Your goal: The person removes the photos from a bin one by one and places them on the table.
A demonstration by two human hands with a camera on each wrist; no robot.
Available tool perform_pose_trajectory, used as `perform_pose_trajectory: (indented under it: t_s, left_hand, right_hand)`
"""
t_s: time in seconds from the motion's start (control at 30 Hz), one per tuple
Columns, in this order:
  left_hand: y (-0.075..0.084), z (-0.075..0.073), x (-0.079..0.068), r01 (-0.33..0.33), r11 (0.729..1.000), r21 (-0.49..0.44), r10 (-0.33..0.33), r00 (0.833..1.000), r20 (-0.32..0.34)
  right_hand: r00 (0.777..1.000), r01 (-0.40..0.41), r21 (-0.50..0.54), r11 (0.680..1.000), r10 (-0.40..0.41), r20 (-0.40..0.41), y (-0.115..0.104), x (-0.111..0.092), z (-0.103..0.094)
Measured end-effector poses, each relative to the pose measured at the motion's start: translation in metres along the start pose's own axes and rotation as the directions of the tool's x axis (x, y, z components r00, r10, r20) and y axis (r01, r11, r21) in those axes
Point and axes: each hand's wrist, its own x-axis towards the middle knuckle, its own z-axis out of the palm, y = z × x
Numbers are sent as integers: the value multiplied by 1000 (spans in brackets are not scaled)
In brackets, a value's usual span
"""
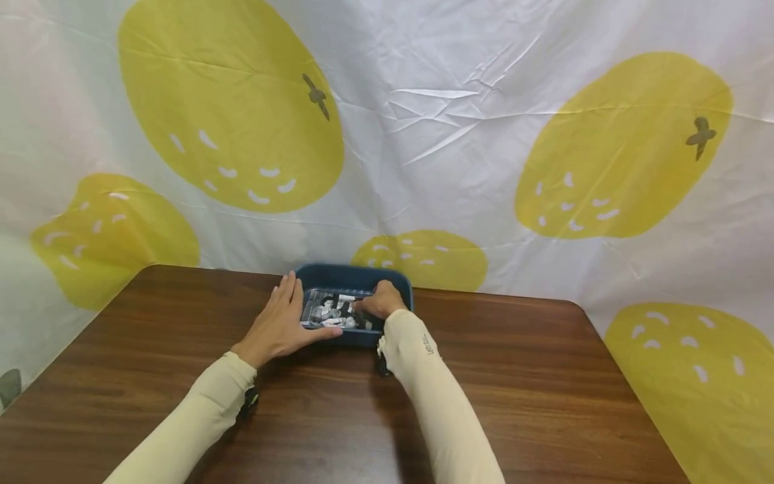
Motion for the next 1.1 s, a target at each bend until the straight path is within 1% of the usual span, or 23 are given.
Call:
perform_pose_trajectory:
  t_s: [0.1, 0.23, 0.4, 0.5, 0.57, 0.77, 0.87, 0.93, 1.1]
  left_hand:
    - [1, 2, 0, 10, 1000, 1, -10, 1000, -7]
    - [3, 3, 0, 22, 1000, -7, -22, 1000, 4]
    - [2, 2, 0, 21, 1000, 11, -21, 1000, 0]
    - [1, 1, 0, 31, 999, 18, -31, 1000, 2]
    - [0, 0, -1, 35, 999, 5, -35, 999, 7]
    - [1, -1, 1, 34, 999, -23, -33, 999, 18]
    - [1, -1, 2, 35, 999, -16, -34, 999, 27]
    - [1, -2, 2, 38, 999, -15, -38, 999, 31]
    - [0, -2, 1, 48, 999, -16, -47, 998, 29]
  right_hand:
    - [1000, -4, 35, 999, 4, -11, 1, 3, 2]
    - [1000, -15, 90, 996, 17, -20, 3, 4, 4]
    - [999, -50, 168, 985, 51, -1, 4, 3, 1]
    - [998, -66, 235, 970, 63, 17, 4, 3, 1]
    - [998, -68, 268, 961, 66, 17, 4, 4, 1]
    - [995, -82, 347, 934, 96, -22, 5, 8, 5]
    - [993, -90, 382, 920, 114, -39, 5, 9, 7]
    - [992, -92, 381, 920, 118, -47, 5, 9, 8]
    - [993, -90, 320, 943, 112, -50, 4, 10, 10]
